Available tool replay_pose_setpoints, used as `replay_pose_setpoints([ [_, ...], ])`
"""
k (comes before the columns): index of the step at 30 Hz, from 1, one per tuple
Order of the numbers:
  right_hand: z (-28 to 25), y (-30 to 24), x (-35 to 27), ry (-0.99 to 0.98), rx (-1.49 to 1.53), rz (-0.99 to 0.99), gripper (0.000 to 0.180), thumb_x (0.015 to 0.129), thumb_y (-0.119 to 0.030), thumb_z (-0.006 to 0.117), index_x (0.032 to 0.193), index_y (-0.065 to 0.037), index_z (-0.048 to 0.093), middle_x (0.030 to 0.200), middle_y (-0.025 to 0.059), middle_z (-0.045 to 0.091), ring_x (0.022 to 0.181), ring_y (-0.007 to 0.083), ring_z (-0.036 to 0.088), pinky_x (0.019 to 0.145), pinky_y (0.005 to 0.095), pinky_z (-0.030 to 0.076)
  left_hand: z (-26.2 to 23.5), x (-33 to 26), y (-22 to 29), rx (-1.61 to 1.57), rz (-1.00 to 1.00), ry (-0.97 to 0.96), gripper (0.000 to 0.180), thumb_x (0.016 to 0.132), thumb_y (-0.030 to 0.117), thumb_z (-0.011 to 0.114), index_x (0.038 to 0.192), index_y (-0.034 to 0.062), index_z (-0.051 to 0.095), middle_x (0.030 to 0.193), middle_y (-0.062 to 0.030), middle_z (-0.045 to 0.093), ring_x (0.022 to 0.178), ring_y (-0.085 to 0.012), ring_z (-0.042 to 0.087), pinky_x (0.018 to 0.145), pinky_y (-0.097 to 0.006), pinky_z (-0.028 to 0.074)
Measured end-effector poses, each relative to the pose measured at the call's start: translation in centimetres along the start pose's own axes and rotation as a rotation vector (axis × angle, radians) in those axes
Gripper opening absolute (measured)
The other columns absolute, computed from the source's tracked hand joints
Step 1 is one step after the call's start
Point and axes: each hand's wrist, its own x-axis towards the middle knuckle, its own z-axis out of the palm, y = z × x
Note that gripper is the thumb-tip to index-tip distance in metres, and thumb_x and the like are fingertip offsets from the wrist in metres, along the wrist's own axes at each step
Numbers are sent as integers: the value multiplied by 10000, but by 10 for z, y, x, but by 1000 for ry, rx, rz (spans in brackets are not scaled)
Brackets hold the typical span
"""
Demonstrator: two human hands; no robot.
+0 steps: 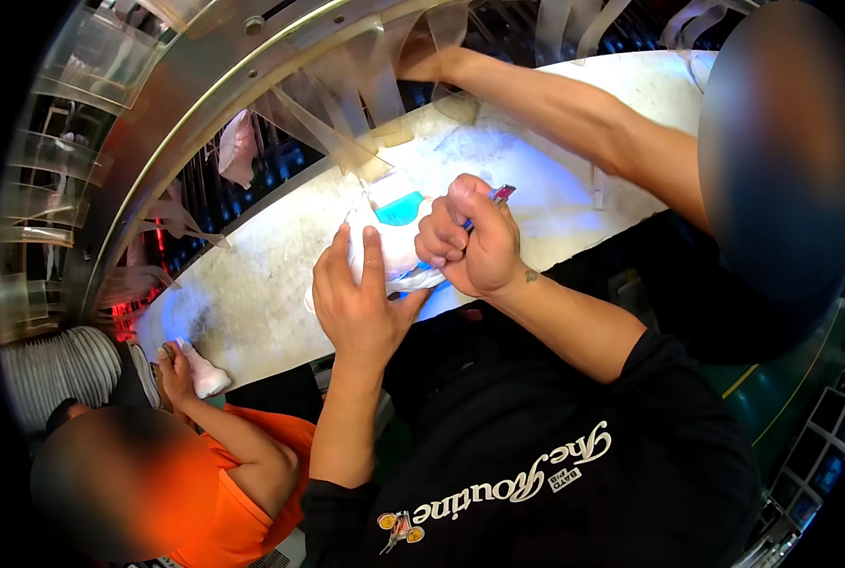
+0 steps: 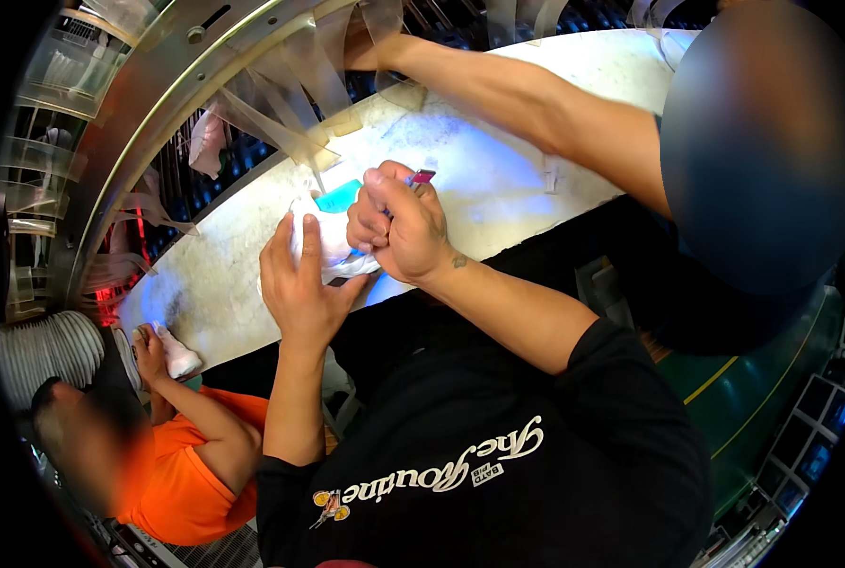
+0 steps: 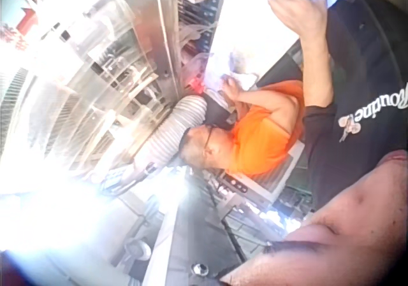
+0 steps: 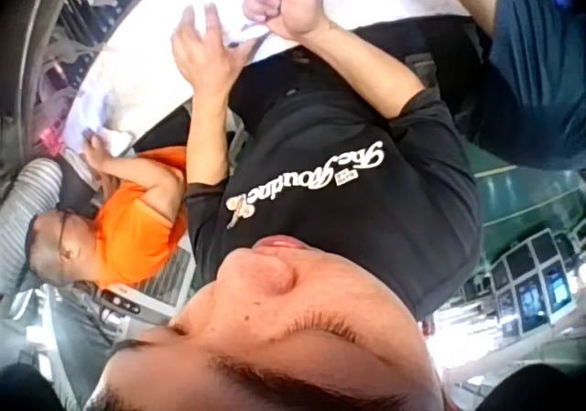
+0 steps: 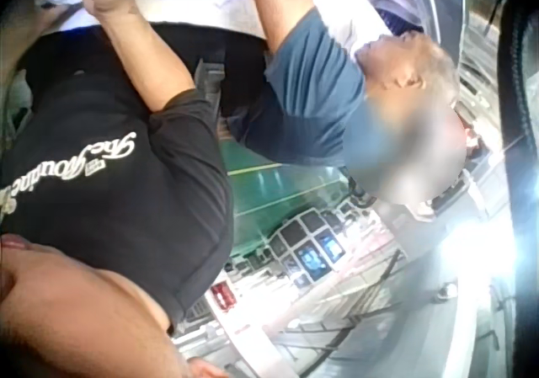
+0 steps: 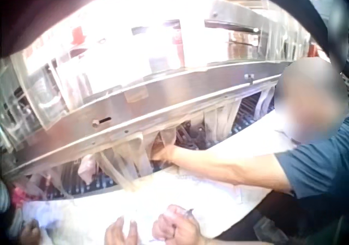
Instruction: The person assembles white sneakers at a factory workstation. They pick up shoe uppers and soles, apply adhesive with a syringe, and press the components together. The person handles the shoes one at a time, rotating them to ensure the parts are aligned before placing them on the table.
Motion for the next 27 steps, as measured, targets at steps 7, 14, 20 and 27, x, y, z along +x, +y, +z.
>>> replay_pose_setpoints([
  [7,-4,-4,2,-92,82,42,280,1105,-225,542,859,-134,444,636,26,405,557,156,375,573,361,386,5,-4,-1,36,39,26,1057,634,423,1000,1544,71,595,1448,-297,609,1182,-463,646,939,-546,555],
  [14,0,-2,-2,-14,37,-10,258,1100,-227,523,858,-174,449,628,7,399,547,153,359,579,362,382,8,-17,-3,-8,26,63,1063,565,255,1023,1546,124,632,1459,-256,619,1163,-426,642,931,-493,562],
  [20,0,-7,3,215,212,-1,300,1088,-250,533,807,-173,461,625,1,408,544,161,361,591,361,385,10,-20,-7,-41,43,96,1020,598,253,1000,1549,154,646,1445,-250,627,1129,-407,632,913,-488,550],
  [27,16,-63,-2,-59,-866,19,235,1036,-311,687,1008,-103,583,743,58,569,626,230,551,648,409,502,12,-21,-8,-31,23,107,1000,587,270,995,1526,147,672,1403,-239,659,1101,-397,641,910,-485,549],
])
